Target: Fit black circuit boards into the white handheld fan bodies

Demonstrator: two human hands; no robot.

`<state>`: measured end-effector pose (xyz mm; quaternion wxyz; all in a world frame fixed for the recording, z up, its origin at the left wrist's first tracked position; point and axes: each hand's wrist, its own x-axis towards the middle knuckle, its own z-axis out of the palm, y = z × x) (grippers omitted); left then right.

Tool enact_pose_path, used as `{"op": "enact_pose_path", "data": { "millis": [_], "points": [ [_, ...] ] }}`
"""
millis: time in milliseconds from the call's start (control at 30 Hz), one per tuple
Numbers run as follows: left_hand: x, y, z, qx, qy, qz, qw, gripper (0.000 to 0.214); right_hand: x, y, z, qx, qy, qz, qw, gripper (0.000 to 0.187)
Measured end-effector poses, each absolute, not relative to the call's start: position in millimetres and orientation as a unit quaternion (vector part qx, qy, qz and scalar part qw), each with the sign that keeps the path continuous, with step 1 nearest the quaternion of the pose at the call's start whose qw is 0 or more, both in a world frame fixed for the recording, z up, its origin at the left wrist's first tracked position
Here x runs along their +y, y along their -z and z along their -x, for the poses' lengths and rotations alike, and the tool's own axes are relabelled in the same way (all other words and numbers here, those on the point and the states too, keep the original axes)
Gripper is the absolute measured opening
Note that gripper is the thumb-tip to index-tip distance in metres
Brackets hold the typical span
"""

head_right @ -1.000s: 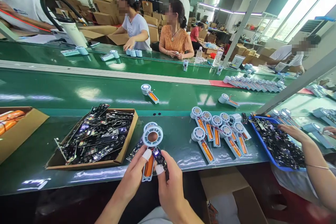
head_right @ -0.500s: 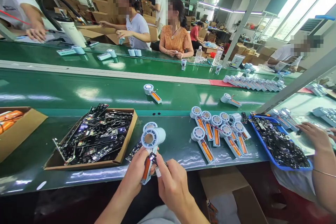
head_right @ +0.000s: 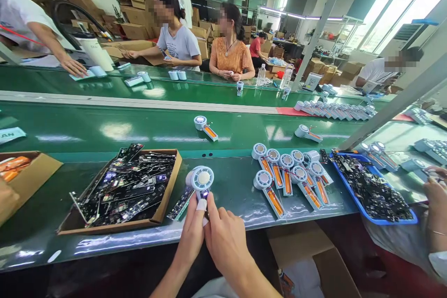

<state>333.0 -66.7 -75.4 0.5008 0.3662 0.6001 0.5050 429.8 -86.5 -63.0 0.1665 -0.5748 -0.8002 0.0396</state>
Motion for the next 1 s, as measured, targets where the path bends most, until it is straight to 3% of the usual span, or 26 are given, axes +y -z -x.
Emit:
{"op": "enact_pose_path", "data": {
  "millis": [100,267,333,467,533,667,833,933,1000],
  "points": [
    [-61.9,72.4,-332.5,0.608,-0.476,-0.378,0.512,0.047,-88.0,59.6,-428.8,-0.799,-0.001,0.593,0.102,0.073],
    [-52.2,60.6,-318.6,0.573,-0.398,-0.506,0.508,0.045,-83.0,71.8,-438.6,-0.791,0.001,0.582,0.189,0.074],
    [-49.7,58.9,-305.9,0.582,-0.399,-0.591,0.392,0.042,-78.9,81.2,-447.9,-0.779,-0.004,0.585,0.225,0.071],
    [-49.9,66.3,-285.4,0.654,-0.370,-0.658,0.053,0.040,-69.6,99.4,-460.9,-0.771,0.009,0.594,0.232,0.072],
    [-51.0,73.1,-283.5,0.672,-0.307,-0.674,0.004,0.039,-64.0,102.0,-462.1,-0.781,-0.003,0.594,0.196,0.071],
    [-48.7,82.5,-288.2,0.652,-0.290,-0.698,0.067,0.040,-50.8,85.4,-460.2,-0.799,-0.030,0.585,0.134,0.059],
    [-38.6,84.3,-288.6,0.626,-0.344,-0.679,0.169,0.047,-40.3,65.0,-440.5,-0.800,-0.080,0.582,0.121,0.051],
    [-35.0,88.0,-287.7,0.614,-0.370,-0.672,0.187,0.049,-34.8,76.8,-413.5,-0.764,-0.050,0.631,0.128,0.059],
    [-34.0,92.5,-287.8,0.605,-0.386,-0.671,0.187,0.050,-29.5,89.7,-396.8,-0.727,-0.003,0.675,0.127,0.048]
  ]
}}
